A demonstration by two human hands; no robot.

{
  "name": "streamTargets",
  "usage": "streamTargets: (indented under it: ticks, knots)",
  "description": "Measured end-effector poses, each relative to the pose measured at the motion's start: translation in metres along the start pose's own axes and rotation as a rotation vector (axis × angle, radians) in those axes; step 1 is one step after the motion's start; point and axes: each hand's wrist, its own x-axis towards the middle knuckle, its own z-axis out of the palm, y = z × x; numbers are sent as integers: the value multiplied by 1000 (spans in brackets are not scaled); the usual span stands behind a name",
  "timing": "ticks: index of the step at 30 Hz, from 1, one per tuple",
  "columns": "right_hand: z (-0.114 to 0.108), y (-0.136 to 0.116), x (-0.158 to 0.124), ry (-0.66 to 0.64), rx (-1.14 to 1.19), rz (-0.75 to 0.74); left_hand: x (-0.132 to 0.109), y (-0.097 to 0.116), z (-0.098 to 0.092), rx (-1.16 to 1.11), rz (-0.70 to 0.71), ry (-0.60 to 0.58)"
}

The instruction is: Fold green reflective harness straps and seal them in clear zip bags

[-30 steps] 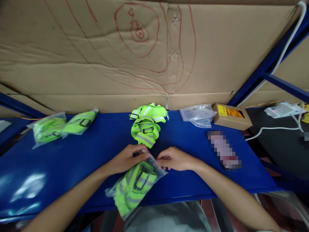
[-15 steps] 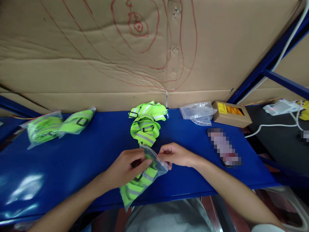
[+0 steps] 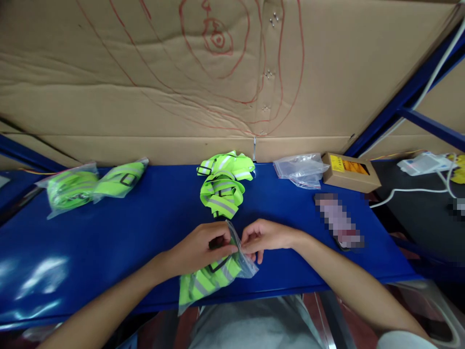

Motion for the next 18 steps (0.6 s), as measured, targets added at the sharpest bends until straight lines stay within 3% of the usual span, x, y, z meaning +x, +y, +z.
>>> streamTargets:
  ticks: [5, 9, 13, 18]
  knots:
    - [13, 6, 3, -27, -27, -49, 2, 0, 1, -28, -24, -74]
    - [23, 7, 7, -95, 101, -103, 2, -1, 1, 3, -72, -97]
    - [28, 5, 9, -119, 229, -159, 1, 2, -6, -169, -59, -151]
    - [25, -3, 1, 12, 218, -222, 0, 9, -20, -277, 34, -139]
